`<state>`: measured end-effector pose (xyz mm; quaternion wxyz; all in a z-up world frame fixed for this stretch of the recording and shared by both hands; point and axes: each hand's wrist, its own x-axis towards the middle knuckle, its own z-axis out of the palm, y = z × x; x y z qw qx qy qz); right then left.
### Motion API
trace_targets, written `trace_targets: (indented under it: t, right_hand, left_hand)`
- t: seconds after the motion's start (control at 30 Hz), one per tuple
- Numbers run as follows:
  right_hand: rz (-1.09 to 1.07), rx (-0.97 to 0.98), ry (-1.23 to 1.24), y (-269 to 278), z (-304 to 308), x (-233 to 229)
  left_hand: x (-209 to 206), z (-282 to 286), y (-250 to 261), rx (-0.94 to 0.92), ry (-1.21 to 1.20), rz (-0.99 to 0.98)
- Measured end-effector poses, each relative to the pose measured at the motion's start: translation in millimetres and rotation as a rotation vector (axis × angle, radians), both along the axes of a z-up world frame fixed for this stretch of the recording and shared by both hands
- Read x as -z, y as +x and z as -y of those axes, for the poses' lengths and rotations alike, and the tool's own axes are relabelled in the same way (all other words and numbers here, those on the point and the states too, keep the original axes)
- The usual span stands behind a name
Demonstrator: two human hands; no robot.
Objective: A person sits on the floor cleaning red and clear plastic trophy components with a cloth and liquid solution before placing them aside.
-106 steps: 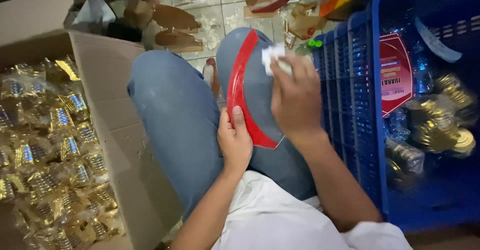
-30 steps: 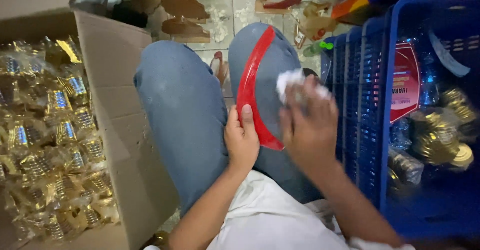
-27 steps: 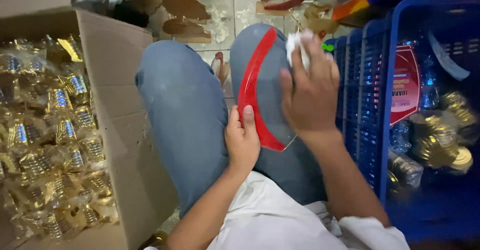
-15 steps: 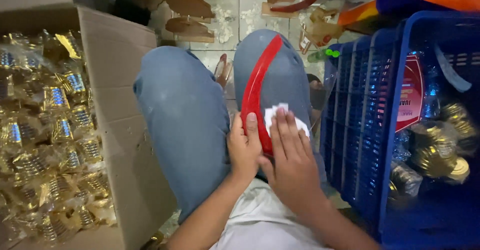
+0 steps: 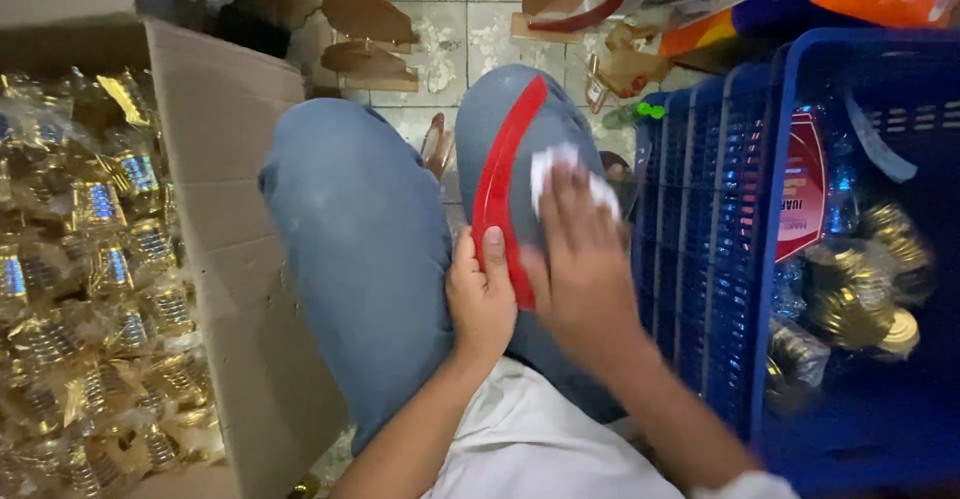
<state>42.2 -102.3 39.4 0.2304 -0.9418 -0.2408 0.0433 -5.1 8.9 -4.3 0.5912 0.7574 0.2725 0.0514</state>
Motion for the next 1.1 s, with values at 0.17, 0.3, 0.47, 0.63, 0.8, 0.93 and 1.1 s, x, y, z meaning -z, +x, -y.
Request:
trace_targets:
  t: [0.17,0.3,0.47,0.63,0.8,0.93,1.1]
  right_hand:
    - [-0.145,-0.036,-0.002,-87.4,25.2,1.6]
    - [0.004,0.037,-0.203,-58.3,24.0,18.9]
    - [0.342,0.139,-0.229,55.0,2.1,41.8]
    - [0.239,-0.074,-0.133,26.7,-23.6,21.7]
    - [0.155,-0.020,-0.023,-28.8,36.2,36.9]
    - [0.470,0.173,-0.042,-22.8,34.4,50.5]
    - [0.185,0.023,0.042,-1.4,1.7,35.6]
  left_hand:
    - [-3.0,-0.6,-1.7,0.023,-0.045,-0.022]
    - [-6.7,5.5,0.9,0.003,0.010,-0.026]
    - [-13.3,8.8,3.9,-0.054,-0.007,-0.020]
    - [-1.7,4.0,2.3,-0.045,0.018,0.003]
    - [12.1,2.7,3.8,-0.052,0.051,0.031]
    - [16.7,3.9,0.3,-0.022,0.104,0.079]
    - [49.8,-7.3,1.1,0.015,0.133,0.105]
